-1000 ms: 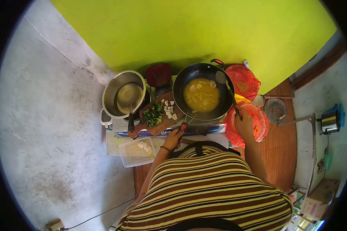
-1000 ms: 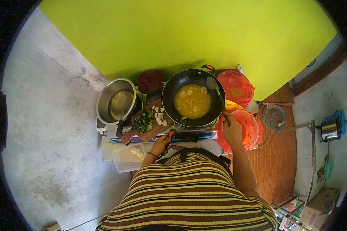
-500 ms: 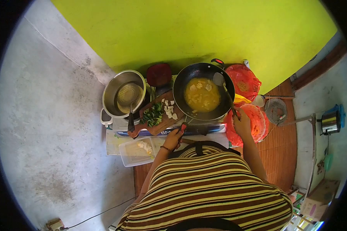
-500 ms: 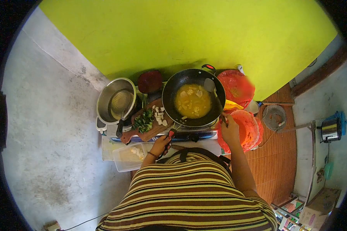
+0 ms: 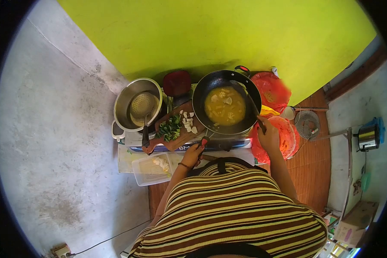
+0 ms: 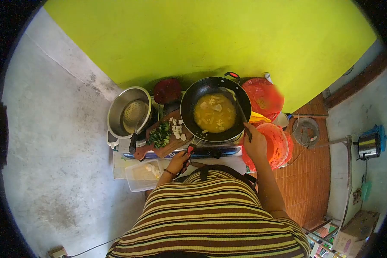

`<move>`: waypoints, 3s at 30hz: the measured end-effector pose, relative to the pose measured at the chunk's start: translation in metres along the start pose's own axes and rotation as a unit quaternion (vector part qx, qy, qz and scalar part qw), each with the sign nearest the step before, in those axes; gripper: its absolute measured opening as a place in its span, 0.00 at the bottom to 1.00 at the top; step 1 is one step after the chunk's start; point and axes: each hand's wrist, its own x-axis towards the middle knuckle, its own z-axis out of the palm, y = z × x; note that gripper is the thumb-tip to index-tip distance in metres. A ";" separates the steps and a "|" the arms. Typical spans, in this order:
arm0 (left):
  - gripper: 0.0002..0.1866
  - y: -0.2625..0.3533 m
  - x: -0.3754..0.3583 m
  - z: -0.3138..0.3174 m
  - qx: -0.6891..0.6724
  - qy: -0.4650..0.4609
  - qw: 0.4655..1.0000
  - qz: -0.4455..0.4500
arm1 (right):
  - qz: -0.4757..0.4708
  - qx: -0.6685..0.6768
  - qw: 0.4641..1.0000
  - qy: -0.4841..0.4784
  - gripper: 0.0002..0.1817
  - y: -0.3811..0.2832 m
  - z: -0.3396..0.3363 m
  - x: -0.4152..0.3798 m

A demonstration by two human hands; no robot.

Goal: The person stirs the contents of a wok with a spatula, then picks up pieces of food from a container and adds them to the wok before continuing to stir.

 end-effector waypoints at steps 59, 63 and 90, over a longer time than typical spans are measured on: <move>0.17 -0.017 -0.131 -0.042 0.157 0.321 0.876 0.324 | -0.328 0.092 0.885 -0.317 0.09 -0.199 0.130 -0.070; 0.16 -0.026 -0.147 -0.045 -0.061 0.308 0.920 0.235 | -0.312 0.090 0.882 -0.341 0.11 -0.199 0.129 -0.068; 0.18 -0.023 -0.045 -0.031 0.084 0.103 0.939 0.317 | 0.022 0.093 0.995 0.041 0.09 -0.110 0.142 -0.115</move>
